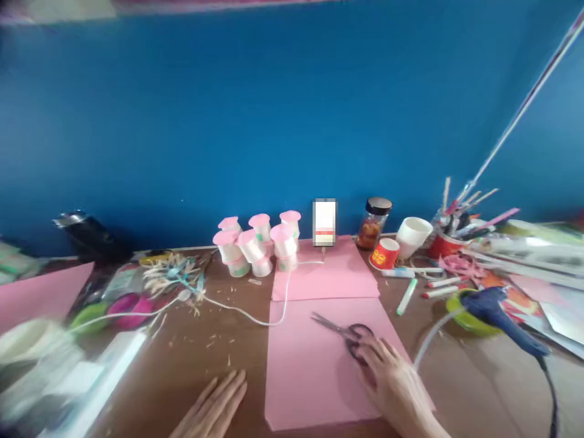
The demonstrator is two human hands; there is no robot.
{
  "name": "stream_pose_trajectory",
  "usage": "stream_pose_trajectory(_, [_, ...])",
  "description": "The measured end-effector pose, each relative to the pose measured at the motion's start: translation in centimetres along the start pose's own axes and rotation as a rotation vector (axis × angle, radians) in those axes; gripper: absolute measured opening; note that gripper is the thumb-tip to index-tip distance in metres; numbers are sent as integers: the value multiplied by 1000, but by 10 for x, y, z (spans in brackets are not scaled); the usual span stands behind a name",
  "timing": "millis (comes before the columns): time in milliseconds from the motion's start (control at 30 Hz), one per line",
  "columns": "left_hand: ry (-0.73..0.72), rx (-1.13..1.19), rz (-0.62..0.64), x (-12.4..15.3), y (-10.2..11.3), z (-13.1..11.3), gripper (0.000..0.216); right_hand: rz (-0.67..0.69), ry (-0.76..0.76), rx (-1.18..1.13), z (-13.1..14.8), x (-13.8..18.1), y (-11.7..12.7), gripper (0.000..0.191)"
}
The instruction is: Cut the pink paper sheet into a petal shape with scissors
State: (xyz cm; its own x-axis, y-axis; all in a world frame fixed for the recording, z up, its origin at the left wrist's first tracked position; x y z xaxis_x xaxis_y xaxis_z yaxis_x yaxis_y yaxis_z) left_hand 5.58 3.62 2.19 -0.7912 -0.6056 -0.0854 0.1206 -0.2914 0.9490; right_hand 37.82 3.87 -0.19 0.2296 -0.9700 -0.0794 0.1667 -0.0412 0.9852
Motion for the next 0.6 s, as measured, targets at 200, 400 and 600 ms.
stream_pose_trajectory(200, [-60, 123, 96, 5, -5, -3, 77, -15, -25, -19, 10, -4, 14, 16])
stream_pose_trajectory(400, [49, 386, 240, 8, -1, -12, 73, 4, -70, -23, 14, -3, 22, 15])
stream_pose_trajectory(600, [51, 460, 322, 11, 3, -19, 74, 111, -70, 11, 15, 6, 19, 17])
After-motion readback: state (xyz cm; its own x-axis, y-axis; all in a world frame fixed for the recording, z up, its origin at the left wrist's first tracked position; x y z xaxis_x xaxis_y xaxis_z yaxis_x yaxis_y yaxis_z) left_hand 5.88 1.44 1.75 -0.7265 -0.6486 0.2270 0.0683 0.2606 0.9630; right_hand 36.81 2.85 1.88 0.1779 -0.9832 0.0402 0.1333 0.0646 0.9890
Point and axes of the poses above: each hand's wrist, its own x-axis away from the middle knuckle, its own y-axis out of the back of the hand, z = x × y, the point moved 7 cm from there along -x, towards the middle knuckle, and after that the axes turned 14 degrees about z, right-handed, at the moved point
